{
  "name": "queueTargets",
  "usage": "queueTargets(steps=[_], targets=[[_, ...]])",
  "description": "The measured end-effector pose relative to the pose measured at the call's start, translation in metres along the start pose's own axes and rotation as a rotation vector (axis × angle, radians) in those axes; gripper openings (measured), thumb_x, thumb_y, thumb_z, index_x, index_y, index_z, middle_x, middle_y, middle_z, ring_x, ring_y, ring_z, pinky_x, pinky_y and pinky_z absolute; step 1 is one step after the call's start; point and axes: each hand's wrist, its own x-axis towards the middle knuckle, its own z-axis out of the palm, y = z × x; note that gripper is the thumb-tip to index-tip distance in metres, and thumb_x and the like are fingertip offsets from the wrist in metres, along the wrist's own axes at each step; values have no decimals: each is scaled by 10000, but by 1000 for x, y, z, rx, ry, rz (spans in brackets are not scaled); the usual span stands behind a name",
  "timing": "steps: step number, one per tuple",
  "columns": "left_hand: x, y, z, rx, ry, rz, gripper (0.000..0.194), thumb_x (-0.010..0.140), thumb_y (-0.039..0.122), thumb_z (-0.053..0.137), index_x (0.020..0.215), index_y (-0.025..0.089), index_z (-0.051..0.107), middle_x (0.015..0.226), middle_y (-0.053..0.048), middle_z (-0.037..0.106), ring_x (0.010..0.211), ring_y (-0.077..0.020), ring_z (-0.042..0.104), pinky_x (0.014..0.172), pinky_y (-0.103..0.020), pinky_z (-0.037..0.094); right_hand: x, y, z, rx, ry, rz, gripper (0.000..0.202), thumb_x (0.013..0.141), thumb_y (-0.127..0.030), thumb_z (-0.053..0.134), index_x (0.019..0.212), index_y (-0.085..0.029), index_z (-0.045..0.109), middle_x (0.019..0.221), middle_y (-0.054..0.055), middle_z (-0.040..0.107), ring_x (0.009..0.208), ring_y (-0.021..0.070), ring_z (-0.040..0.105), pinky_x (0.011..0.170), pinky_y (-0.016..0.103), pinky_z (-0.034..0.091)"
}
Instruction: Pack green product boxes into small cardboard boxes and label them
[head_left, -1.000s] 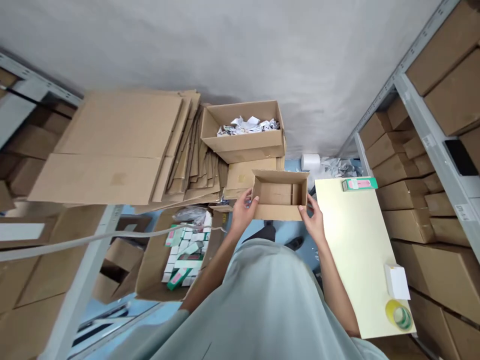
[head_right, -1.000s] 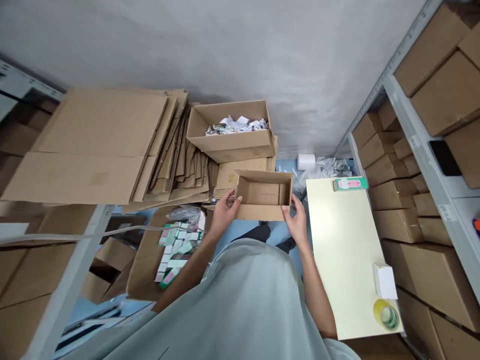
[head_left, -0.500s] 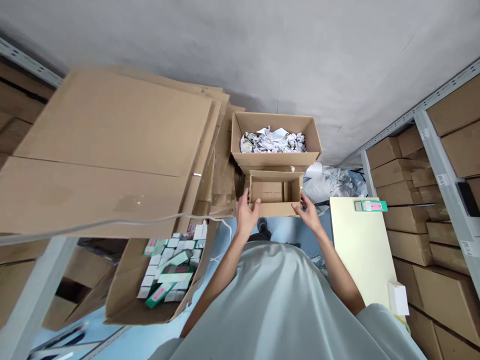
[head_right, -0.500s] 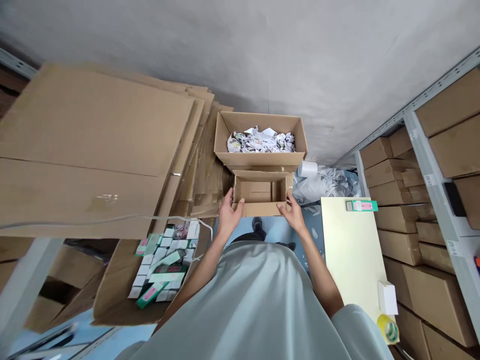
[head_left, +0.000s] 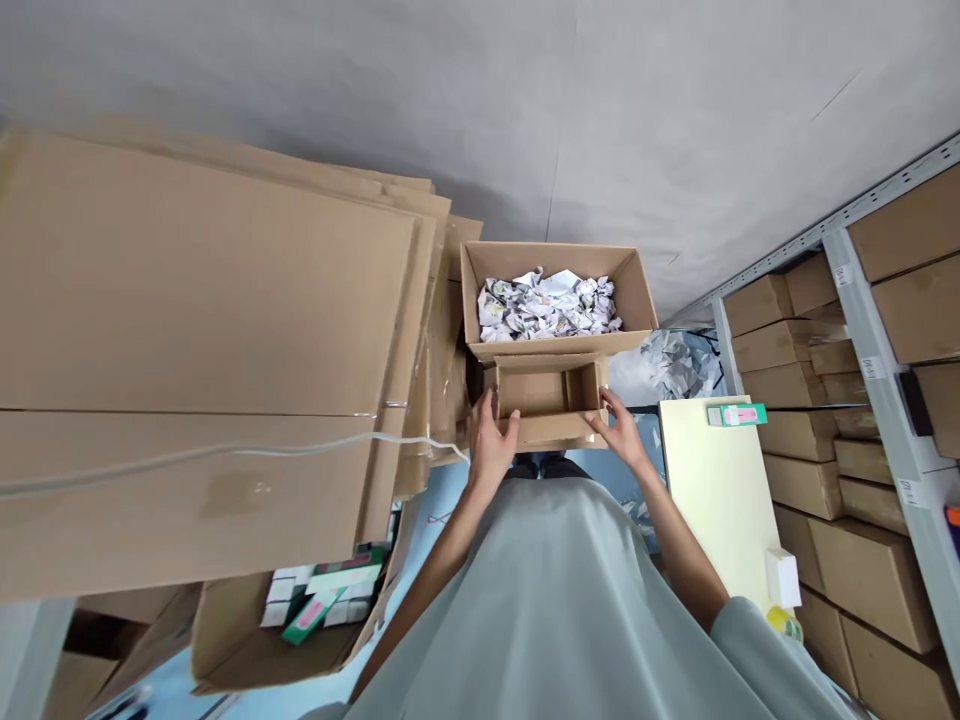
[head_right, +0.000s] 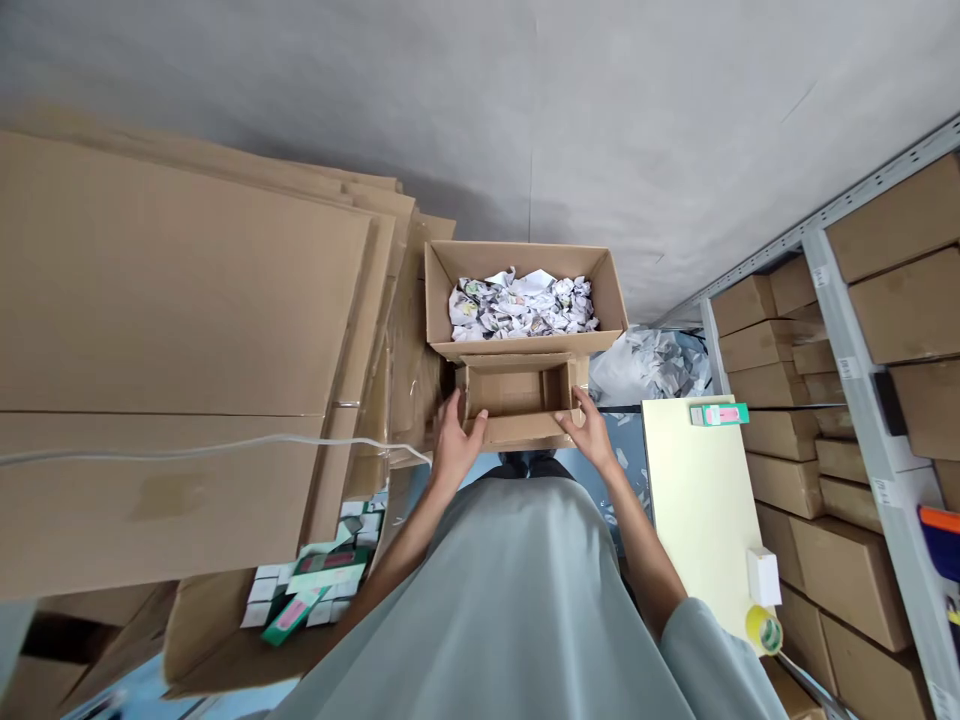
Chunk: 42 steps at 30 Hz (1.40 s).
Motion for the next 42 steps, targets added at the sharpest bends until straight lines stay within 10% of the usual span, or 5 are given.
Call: queueTargets(steps=[9, 18, 33, 42], targets=[[16, 85, -34, 68, 49, 182, 526, 1120, 440, 604, 1622, 281, 590, 1637, -149, 629, 1579, -331, 560, 1372, -530, 423, 36, -71, -40, -66, 54, -198, 531, 1050, -625, 706, 1439, -272, 786, 1522, 122, 756, 1460, 354, 683, 1279, 564, 539], [113, 153, -20, 201, -19, 299, 414, 1112, 374, 574, 1484, 229, 685, 1549, -146, 701, 1483, -328, 635, 1317, -509, 480, 134, -134, -64, -297, -45, -382, 425, 1101, -452, 645, 1449, -234, 759, 1486, 136, 772, 1383, 322, 728, 1213, 483, 571], [243, 141, 54, 684, -551, -1, 610, 918, 189, 765, 1524, 257, 736, 1492, -145, 747, 1400, -314, 709, 1224, -386, 526, 244, -173, 4, -1107, -664, -38, 511, 1006, -143, 711, 1516, -116, 710, 1540, 250, 732, 1419, 336, 732, 1125, 384, 589], [229, 153, 34, 575, -363, 82, 387, 918, 159, 750, 1275, 272, 849, 1324, -136, 828, 1289, -360, 757, 1176, -485, 562, 234, -171, -2, -1122, -616, -108, 489, 1033, -147, 659, 1519, -154, 711, 1566, 232, 711, 1445, 344, 707, 1157, 401, 568]])
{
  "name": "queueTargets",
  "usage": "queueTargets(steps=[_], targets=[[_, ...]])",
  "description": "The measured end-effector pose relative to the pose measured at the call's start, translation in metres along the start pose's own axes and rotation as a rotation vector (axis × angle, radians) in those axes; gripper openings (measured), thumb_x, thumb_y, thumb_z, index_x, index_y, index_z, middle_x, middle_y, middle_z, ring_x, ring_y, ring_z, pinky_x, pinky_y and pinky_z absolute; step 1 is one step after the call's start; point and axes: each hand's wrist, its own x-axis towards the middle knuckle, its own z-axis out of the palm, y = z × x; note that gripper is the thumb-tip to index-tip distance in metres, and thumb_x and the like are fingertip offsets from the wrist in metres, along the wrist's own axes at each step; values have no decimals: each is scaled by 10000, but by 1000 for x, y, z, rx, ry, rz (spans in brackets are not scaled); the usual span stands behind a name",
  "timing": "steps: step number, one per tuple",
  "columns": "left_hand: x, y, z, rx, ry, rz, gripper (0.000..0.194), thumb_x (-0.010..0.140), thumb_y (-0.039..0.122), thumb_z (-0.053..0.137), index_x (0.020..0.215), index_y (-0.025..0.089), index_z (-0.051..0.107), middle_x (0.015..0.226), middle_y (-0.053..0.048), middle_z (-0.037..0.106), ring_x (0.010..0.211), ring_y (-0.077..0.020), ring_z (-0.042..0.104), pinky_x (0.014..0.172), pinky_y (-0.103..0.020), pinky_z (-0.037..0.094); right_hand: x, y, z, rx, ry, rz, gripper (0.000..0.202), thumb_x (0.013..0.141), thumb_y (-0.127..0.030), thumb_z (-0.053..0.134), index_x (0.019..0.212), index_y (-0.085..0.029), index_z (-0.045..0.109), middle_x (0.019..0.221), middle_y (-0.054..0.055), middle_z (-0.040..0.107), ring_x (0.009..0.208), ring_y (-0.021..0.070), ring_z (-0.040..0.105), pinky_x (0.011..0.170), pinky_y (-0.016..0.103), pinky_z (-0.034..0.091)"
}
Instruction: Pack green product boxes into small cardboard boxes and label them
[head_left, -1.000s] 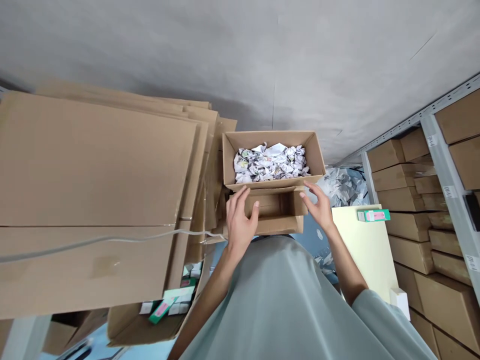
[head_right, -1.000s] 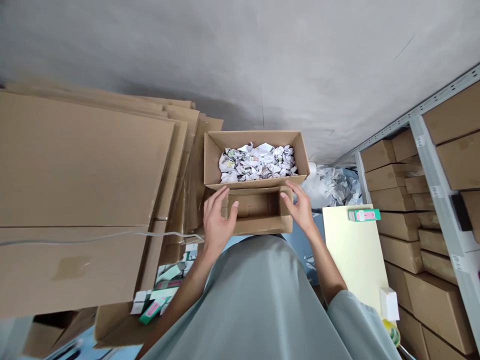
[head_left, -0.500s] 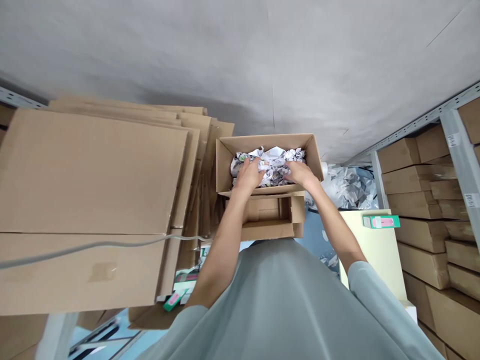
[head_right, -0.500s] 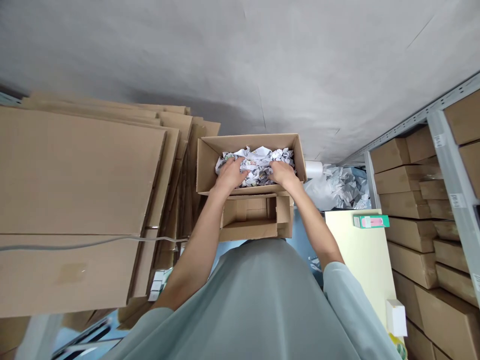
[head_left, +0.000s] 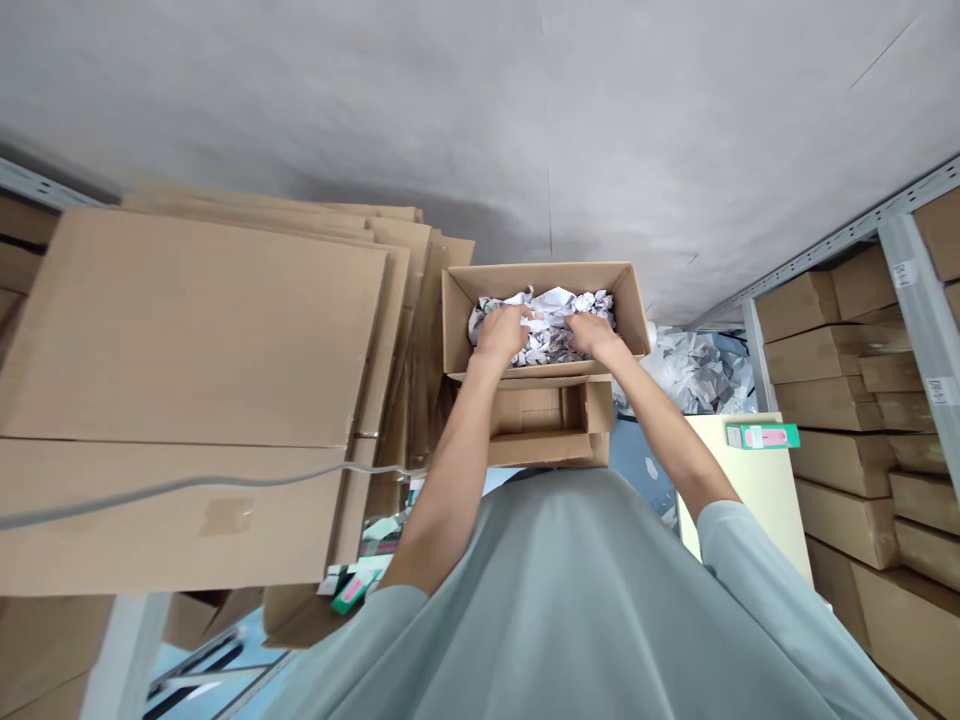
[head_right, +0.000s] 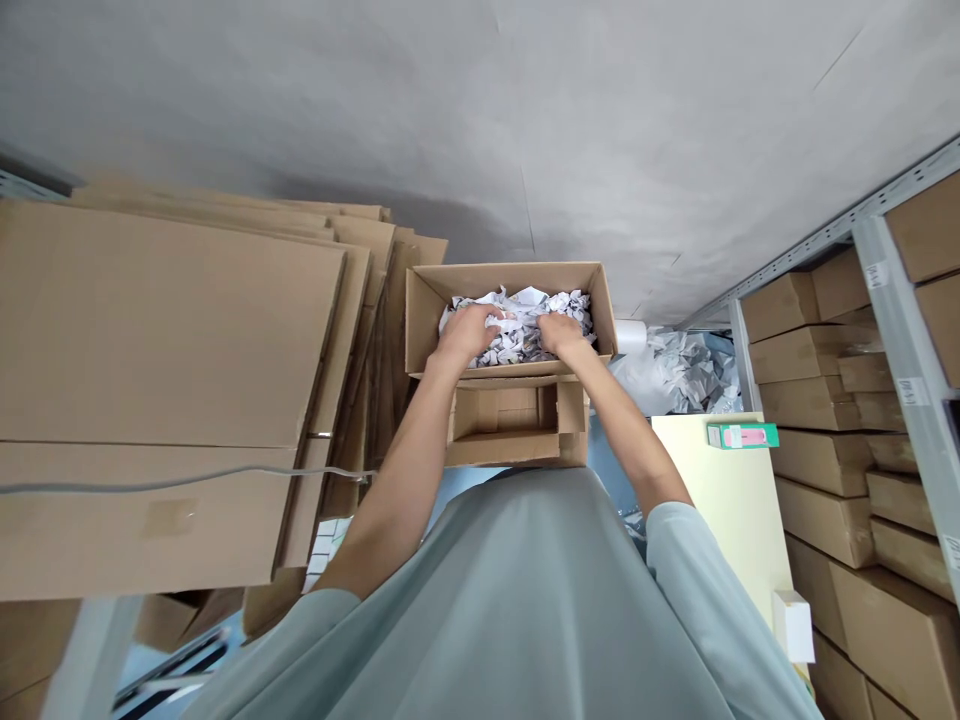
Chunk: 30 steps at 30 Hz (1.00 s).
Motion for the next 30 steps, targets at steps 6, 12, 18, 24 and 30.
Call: queueTargets(steps=[6, 12, 18, 24, 30], targets=[[-74, 6, -38, -283, 263, 197, 269, 1015, 251, 687, 1253, 265, 810, 1296, -83, 805, 1143, -287, 781, 1074, -413, 606, -28, 11, -5, 74, 205, 17, 400, 984, -193, 702, 1374, -163, 785, 1487, 227, 729, 1308, 371, 756, 1101, 433, 603], [-169, -15, -13, -603, 209, 298, 238, 1073, 388, 652, 1225, 254, 778, 1300, -63, 798, 1197, -234, 773, 1053, -351, 629, -112, 22, 33, 549, 814, -89, 390, 1039, -355, 639, 1399, -219, 696, 1210, 98, 735, 931, 241, 729, 948, 398, 630], [-198, -42, 57, -546, -5, 120, 205, 1034, 288, 632, 1195, 263, 756, 1254, -70, 823, 1156, -266, 796, 1088, -432, 637, -151, -11, 127, 885, 571, -78, 399, 962, -388, 676, 1327, -228, 704, 997, 22, 739, 727, 181, 658, 787, 334, 603], [-185, -34, 70, -334, -169, 102, 313, 1038, 189, 621, 1291, 281, 781, 1411, -92, 804, 1318, -296, 770, 1194, -442, 586, -132, -32, 150, 685, 324, 77, 427, 1040, -332, 625, 1438, -186, 679, 1206, 106, 809, 990, 243, 766, 1024, 374, 602], [-178, -26, 53, -358, -178, 119, 249, 1024, 184, 641, 1181, 285, 805, 1426, -74, 801, 1421, -291, 727, 1237, -444, 570, -140, -27, 129, 563, 341, 81, 345, 1105, -306, 588, 1395, -176, 722, 1378, 167, 789, 1224, 294, 772, 1121, 386, 566]])
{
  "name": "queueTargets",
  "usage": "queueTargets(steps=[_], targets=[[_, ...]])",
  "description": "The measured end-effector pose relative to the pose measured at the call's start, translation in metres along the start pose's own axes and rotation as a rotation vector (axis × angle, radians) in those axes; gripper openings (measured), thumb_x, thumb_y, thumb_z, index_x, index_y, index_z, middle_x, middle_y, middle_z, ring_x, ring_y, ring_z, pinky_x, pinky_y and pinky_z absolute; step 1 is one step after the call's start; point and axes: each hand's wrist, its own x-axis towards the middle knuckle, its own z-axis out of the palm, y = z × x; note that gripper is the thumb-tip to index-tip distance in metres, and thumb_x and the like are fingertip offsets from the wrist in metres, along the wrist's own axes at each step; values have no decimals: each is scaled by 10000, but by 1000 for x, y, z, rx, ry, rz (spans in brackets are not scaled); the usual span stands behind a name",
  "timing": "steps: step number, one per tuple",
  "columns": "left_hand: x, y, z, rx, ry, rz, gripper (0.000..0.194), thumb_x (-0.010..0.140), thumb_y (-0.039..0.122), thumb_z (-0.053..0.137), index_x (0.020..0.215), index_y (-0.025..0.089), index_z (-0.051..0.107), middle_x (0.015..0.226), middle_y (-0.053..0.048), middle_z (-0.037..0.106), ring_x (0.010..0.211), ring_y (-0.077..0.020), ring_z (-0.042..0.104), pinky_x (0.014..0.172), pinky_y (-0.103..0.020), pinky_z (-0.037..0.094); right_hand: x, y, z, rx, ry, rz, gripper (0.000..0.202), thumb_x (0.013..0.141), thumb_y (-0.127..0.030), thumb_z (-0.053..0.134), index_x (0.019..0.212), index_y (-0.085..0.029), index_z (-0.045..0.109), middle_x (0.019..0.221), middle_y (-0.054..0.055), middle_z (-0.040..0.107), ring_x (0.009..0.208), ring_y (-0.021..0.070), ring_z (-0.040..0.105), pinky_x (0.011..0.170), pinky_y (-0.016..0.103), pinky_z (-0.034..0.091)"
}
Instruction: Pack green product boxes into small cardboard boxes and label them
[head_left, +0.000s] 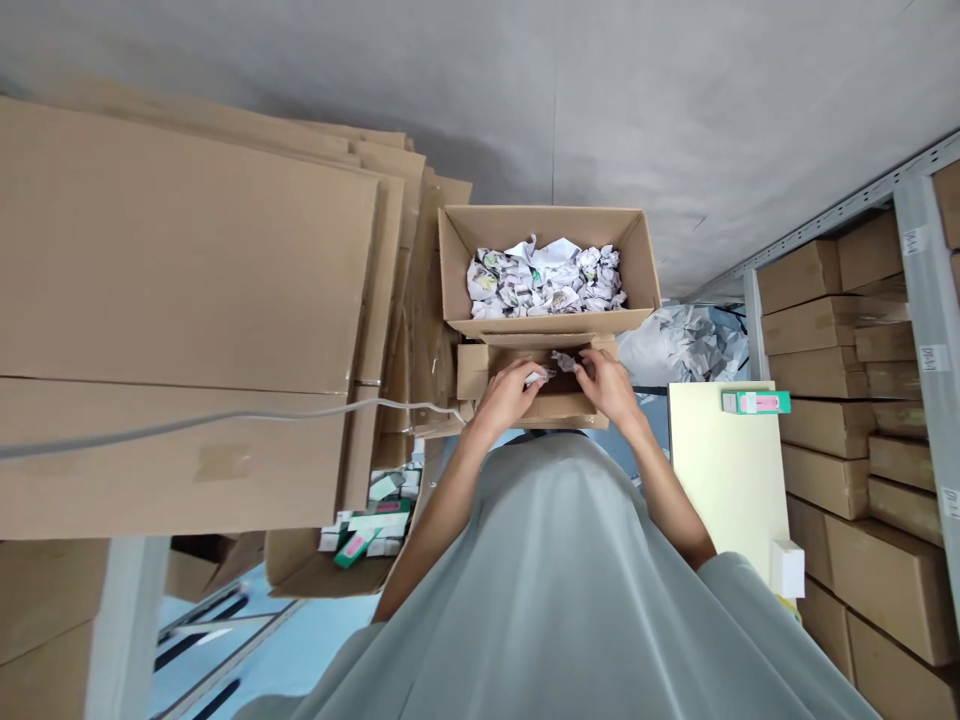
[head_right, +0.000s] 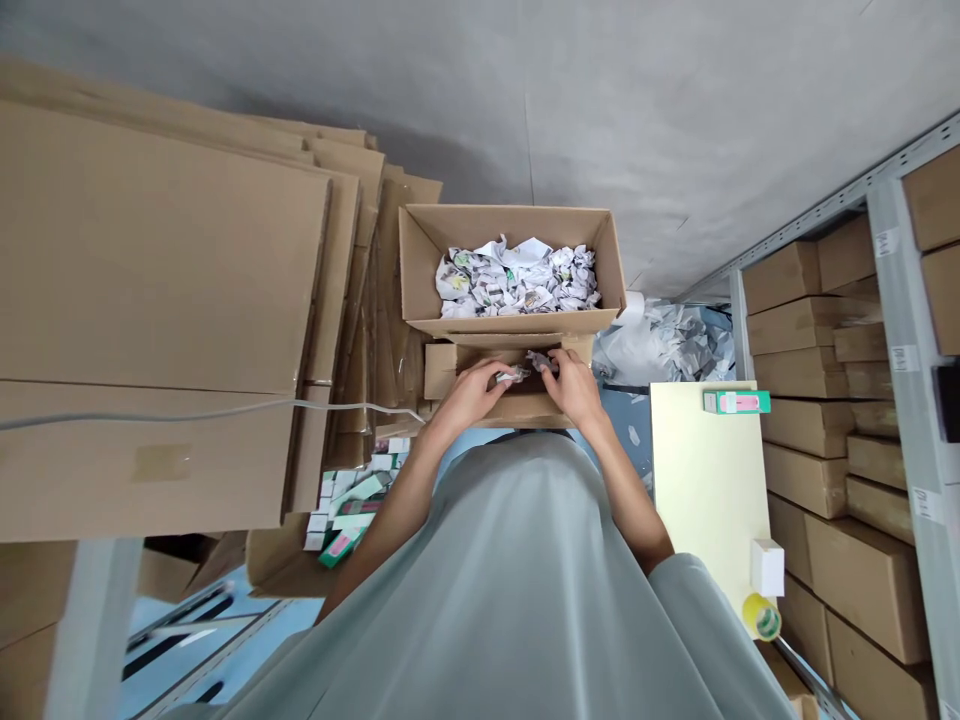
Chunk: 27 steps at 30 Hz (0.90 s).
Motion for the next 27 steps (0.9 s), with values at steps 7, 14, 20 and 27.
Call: queueTargets(steps=[7, 14, 20, 27], targets=[[13, 43, -59, -208, 240, 205, 92, 1051, 317, 654, 1034, 247, 711, 1349, -70, 812, 1234, -243, 784, 1135, -409, 627, 14, -18, -57, 92, 230, -132, 378, 1160, -394, 494, 1360, -192, 742, 1319, 132, 806, 1009, 262, 786, 999, 359, 598], [97, 49, -94, 160, 275, 28, 258, 1034, 152, 559, 1148, 220, 780, 1303, -107, 806, 1268, -305, 738, 1185, -436, 547, 106, -47, -84, -146, 42, -163, 409, 1101, -263, 589, 1481, -166, 705, 1425, 165, 777, 1283, 327, 738, 1167, 424, 534], [174, 27, -90, 257, 233, -119, 573, 999, 149, 621, 1561, 251, 672, 1589, -149, 675, 1443, -368, 662, 1262, -488, 481, 186, -69, -79, -353, -32, -66, 519, 1076, -191, 617, 1592, -138, 621, 1565, 236, 665, 1398, 384, 699, 1174, 472, 541], [218, 15, -83, 187, 86, -100, 634, 901, 115, 722, 1526, 218, 722, 1530, -81, 767, 1486, -293, 664, 1283, -368, 457, 229, -68, -65, -408, -139, -49, 469, 1077, -143, 588, 1534, -108, 687, 1516, 226, 738, 1449, 361, 676, 1211, 435, 523]])
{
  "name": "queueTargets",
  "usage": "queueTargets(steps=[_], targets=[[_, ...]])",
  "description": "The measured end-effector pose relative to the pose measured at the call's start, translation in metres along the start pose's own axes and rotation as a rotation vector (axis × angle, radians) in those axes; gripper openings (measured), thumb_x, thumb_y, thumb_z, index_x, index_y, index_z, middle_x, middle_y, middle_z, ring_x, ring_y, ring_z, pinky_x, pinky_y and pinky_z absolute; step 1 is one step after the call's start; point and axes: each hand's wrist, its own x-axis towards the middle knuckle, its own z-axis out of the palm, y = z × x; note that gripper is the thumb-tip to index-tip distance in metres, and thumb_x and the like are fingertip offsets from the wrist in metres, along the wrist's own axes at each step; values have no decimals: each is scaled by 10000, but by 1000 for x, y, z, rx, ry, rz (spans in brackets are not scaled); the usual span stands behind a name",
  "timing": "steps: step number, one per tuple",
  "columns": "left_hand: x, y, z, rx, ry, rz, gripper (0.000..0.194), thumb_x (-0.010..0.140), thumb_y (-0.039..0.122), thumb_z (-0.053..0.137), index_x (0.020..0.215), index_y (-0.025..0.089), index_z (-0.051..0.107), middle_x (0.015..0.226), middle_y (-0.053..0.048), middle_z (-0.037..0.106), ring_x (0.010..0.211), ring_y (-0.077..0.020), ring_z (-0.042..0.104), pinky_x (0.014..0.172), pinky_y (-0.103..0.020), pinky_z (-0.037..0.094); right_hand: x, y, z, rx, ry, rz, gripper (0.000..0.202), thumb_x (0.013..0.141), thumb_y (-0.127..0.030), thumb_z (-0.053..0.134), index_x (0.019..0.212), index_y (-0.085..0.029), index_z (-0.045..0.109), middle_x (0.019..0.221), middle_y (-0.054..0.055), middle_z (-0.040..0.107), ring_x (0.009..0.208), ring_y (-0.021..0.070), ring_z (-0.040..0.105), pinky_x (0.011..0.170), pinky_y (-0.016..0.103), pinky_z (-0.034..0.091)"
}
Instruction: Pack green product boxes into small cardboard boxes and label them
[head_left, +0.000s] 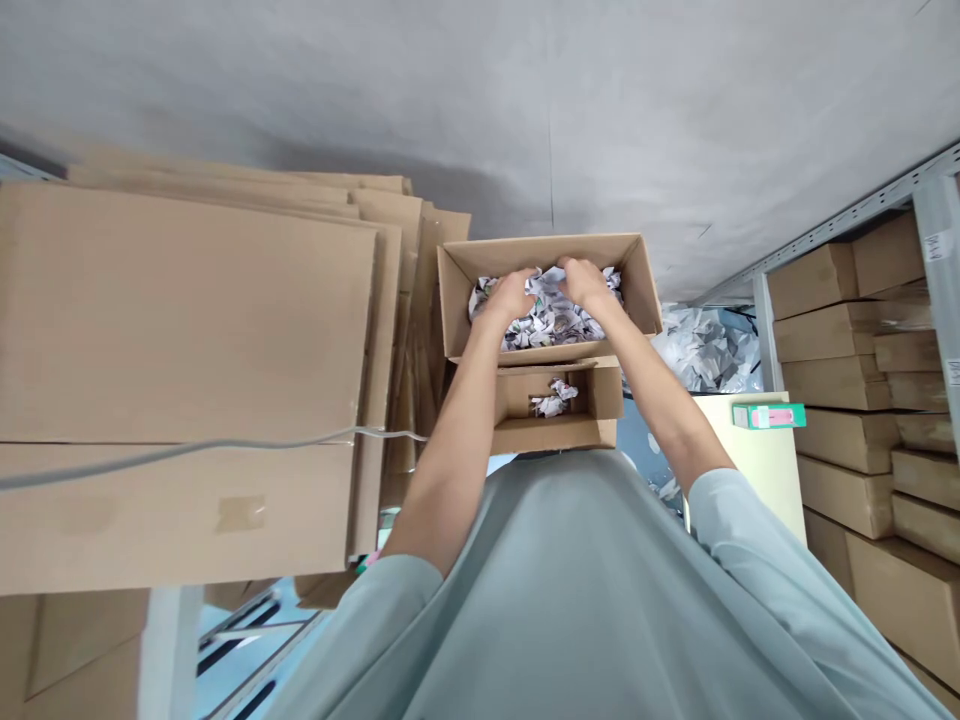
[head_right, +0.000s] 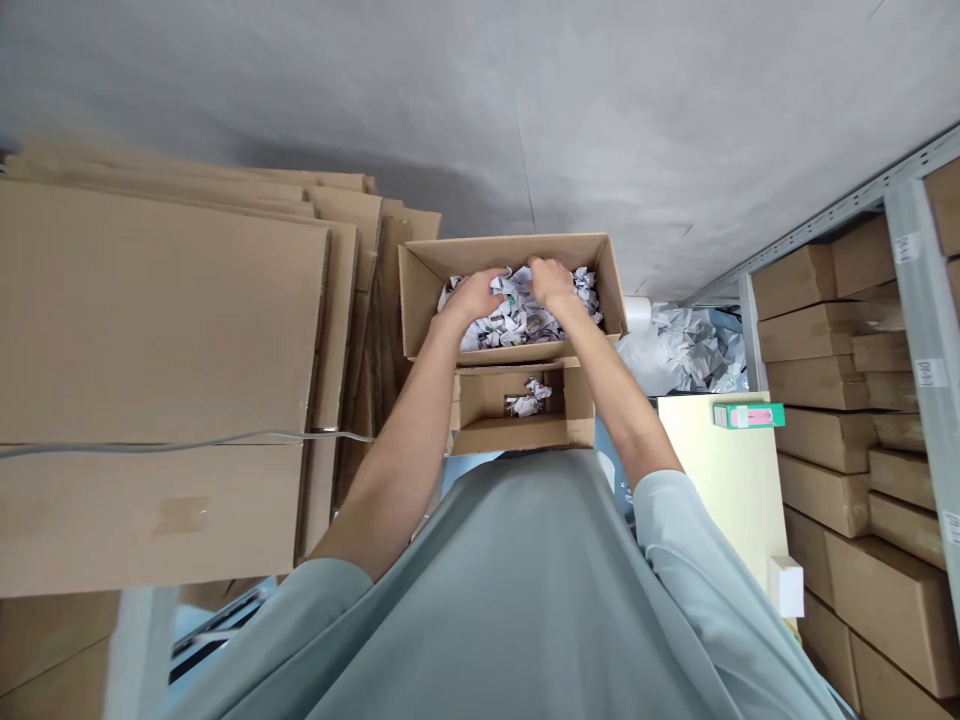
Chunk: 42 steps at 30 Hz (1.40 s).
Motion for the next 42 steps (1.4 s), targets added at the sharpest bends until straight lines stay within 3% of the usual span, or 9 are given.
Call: queueTargets(steps=[5, 10, 15, 21, 26, 29, 34, 38, 42], targets=[[-23, 5, -8, -67, 134, 4, 433, 959, 148, 700, 1371, 213, 817, 1412, -98, 823, 1328, -297, 757, 1218, -398, 537, -20, 3, 1, 119, 174, -67, 374, 1120, -207, 511, 1405, -154, 748, 1448, 184, 774, 1355, 359, 702, 1180, 445, 515], [-90, 13, -21, -389, 273, 119, 414, 983, 219, 749, 1395, 212, 782, 1389, -85, 833, 1213, -247, 808, 1115, -390, 642, -83, 10, 3, 494, 351, -118, 368, 1171, -478, 511, 1318, -231, 740, 1154, 83, 816, 1107, 303, 757, 1080, 432, 583], [-158, 15, -8, -600, 343, 175, 352, 961, 411, 858, 1269, 243, 845, 1318, -75, 860, 1213, -273, 819, 1133, -437, 661, -140, 0, 39, 1074, 383, -212, 491, 1015, -754, 671, 1052, -271, 752, 1010, 25, 750, 886, 230, 719, 829, 383, 696], [-201, 11, 11, -527, 295, 281, 463, 976, 423, 852, 1415, 279, 813, 1476, -70, 800, 1377, -301, 761, 1267, -479, 583, -166, -17, 78, 1425, 349, -148, 486, 892, -737, 816, 988, -267, 738, 922, -18, 696, 828, 173, 681, 857, 391, 740], [-221, 6, 19, -398, 350, 294, 350, 1109, 293, 602, 1373, 286, 832, 1450, -54, 813, 1377, -261, 758, 1278, -441, 563, -182, -24, 92, 1304, 377, -143, 454, 952, -725, 759, 1028, -277, 760, 935, -11, 735, 845, 192, 696, 853, 377, 726], [-226, -1, 35, -469, 332, 218, 374, 1097, 254, 552, 1319, 268, 853, 1412, -57, 829, 1336, -249, 776, 1237, -410, 587, -191, -27, 97, 1067, 420, -149, 386, 1057, -618, 666, 1066, -252, 789, 1105, 61, 784, 1037, 246, 750, 971, 398, 685], [-217, -28, 74, -918, 299, -38, 340, 909, 289, 733, 1196, 172, 875, 1211, -102, 883, 1138, -277, 836, 1064, -429, 676, -199, -23, 116, 765, 304, -217, 415, 1178, -452, 475, 1317, -237, 801, 1591, 132, 676, 1510, 266, 631, 1247, 393, 537], [-212, -52, 92, -1156, 223, -205, 425, 669, 324, 911, 1055, 145, 902, 1076, -111, 894, 974, -274, 827, 936, -398, 678, -203, -16, 142, 684, 154, -443, 478, 1189, -474, 498, 1544, -235, 710, 1705, 145, 593, 1582, 283, 589, 1316, 414, 479], [-216, -67, 101, -1120, 162, -280, 400, 608, 301, 940, 979, 155, 908, 1056, -106, 894, 982, -288, 818, 948, -409, 667, -205, -16, 160, 506, 64, -477, 489, 1168, -418, 583, 1613, -226, 644, 1644, 176, 630, 1531, 328, 628, 1295, 488, 505]])
